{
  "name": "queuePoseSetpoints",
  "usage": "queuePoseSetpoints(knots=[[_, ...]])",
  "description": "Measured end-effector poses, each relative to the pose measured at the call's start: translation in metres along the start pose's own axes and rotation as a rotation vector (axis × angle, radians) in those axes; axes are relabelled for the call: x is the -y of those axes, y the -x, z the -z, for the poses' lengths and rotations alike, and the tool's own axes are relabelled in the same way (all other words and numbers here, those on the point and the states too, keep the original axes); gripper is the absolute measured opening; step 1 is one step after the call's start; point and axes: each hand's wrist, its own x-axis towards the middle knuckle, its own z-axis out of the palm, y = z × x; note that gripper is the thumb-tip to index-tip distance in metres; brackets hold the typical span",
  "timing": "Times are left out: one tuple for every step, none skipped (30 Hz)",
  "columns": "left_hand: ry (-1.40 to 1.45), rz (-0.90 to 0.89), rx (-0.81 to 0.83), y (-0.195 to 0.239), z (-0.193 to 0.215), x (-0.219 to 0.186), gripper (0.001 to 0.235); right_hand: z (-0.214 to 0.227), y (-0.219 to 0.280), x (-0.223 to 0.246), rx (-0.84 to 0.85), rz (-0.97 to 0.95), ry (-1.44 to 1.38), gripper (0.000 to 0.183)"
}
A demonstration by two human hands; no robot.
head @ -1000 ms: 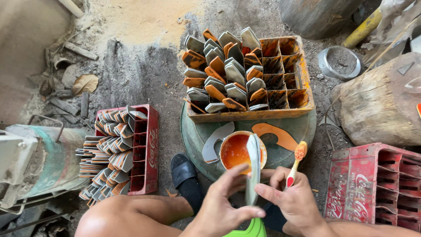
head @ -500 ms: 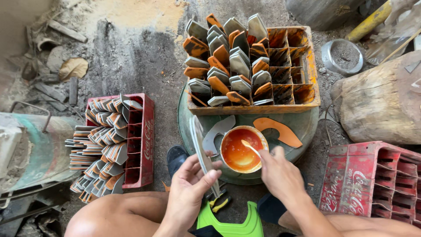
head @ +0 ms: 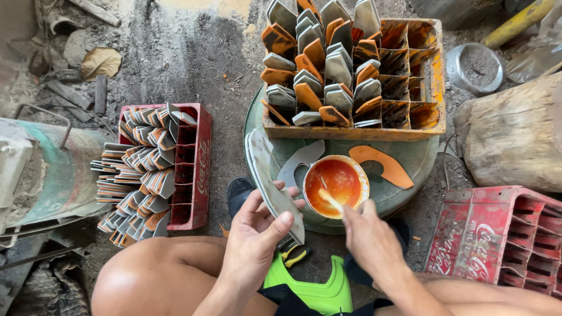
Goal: The person sits on the ground and uses a toothbrush to apply orange paint to small, curved metal pieces. They pick up each piece from a wooden crate, paint it, and place it back into the crate.
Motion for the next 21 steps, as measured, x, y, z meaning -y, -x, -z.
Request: queuePoseSetpoints(knots=[[-0.003, 0.003, 0.016, 0.000, -0.001, 0.000, 0.060, -0.007, 0.003, 0.001, -0.001, 0.062, -0.066, 0.032], [-0.004, -0.001, 0.025, 0.000, -0.002, -0.001, 0.061, -0.015, 0.006, 0.001, -0.003, 0.123, -0.132, 0.031], [-0.003, -0.005, 0.032, 0.001, -0.003, 0.000, 0.061, -0.020, 0.006, -0.003, -0.057, 0.216, -0.184, 0.028], [-0.001, -0.008, 0.039, 0.001, -0.003, 0.000, 0.062, -0.023, 0.007, -0.009, -0.112, 0.308, -0.236, 0.026], [0.003, -0.014, 0.037, 0.000, -0.003, 0.001, 0.061, -0.026, 0.007, -0.014, -0.170, 0.399, -0.285, 0.024], [0.008, -0.019, 0.034, 0.000, -0.004, 0.002, 0.061, -0.027, 0.004, -0.020, 0.023, 0.210, -0.463, 0.026], [0.010, -0.024, 0.035, -0.001, -0.004, 0.003, 0.061, -0.026, -0.001, -0.025, 0.215, 0.017, -0.636, 0.027], [0.034, -0.001, 0.032, -0.001, -0.004, 0.003, 0.060, -0.025, -0.004, -0.029, 0.410, -0.178, -0.804, 0.029], [0.055, 0.020, 0.033, -0.002, -0.004, 0.003, 0.059, -0.019, -0.006, -0.034, 0.478, -0.262, -0.999, 0.030], [0.076, 0.041, 0.033, -0.003, -0.003, 0.003, 0.059, -0.007, -0.008, -0.041, 0.546, -0.345, -1.195, 0.032], [0.109, 0.044, 0.075, -0.003, -0.002, 0.003, 0.058, 0.005, -0.010, -0.046, 0.614, -0.426, -1.389, 0.034], [0.142, 0.046, 0.117, -0.003, -0.001, 0.004, 0.057, 0.018, -0.010, -0.051, 0.588, -0.344, -1.506, 0.031], [0.175, 0.053, 0.157, -0.001, 0.001, 0.006, 0.056, 0.033, -0.008, -0.055, 0.562, -0.263, -1.622, 0.029], [0.194, 0.083, 0.210, 0.000, 0.001, 0.009, 0.057, 0.047, -0.003, -0.058, 0.449, -0.175, -1.620, 0.030], [0.212, 0.110, 0.262, 0.001, 0.001, 0.012, 0.057, 0.060, 0.002, -0.058, 0.338, -0.084, -1.613, 0.032], [0.230, 0.137, 0.313, 0.003, 0.001, 0.015, 0.058, 0.068, 0.008, -0.053, 0.215, -0.066, -1.474, 0.032], [0.250, 0.162, 0.375, 0.006, 0.000, 0.018, 0.058, 0.074, 0.015, -0.046, 0.096, -0.046, -1.335, 0.033], [0.269, 0.188, 0.437, 0.009, -0.002, 0.021, 0.058, 0.079, 0.021, -0.037, -0.019, -0.027, -1.193, 0.035], [0.288, 0.215, 0.501, 0.011, -0.004, 0.024, 0.058, 0.081, 0.025, -0.028, -0.071, 0.069, -1.043, 0.034], [0.289, 0.251, 0.513, 0.012, -0.005, 0.026, 0.058, 0.079, 0.028, -0.018, -0.124, 0.161, -0.892, 0.033], [0.291, 0.294, 0.525, 0.012, -0.007, 0.029, 0.058, 0.078, 0.030, -0.009, -0.177, 0.240, -0.737, 0.032]])
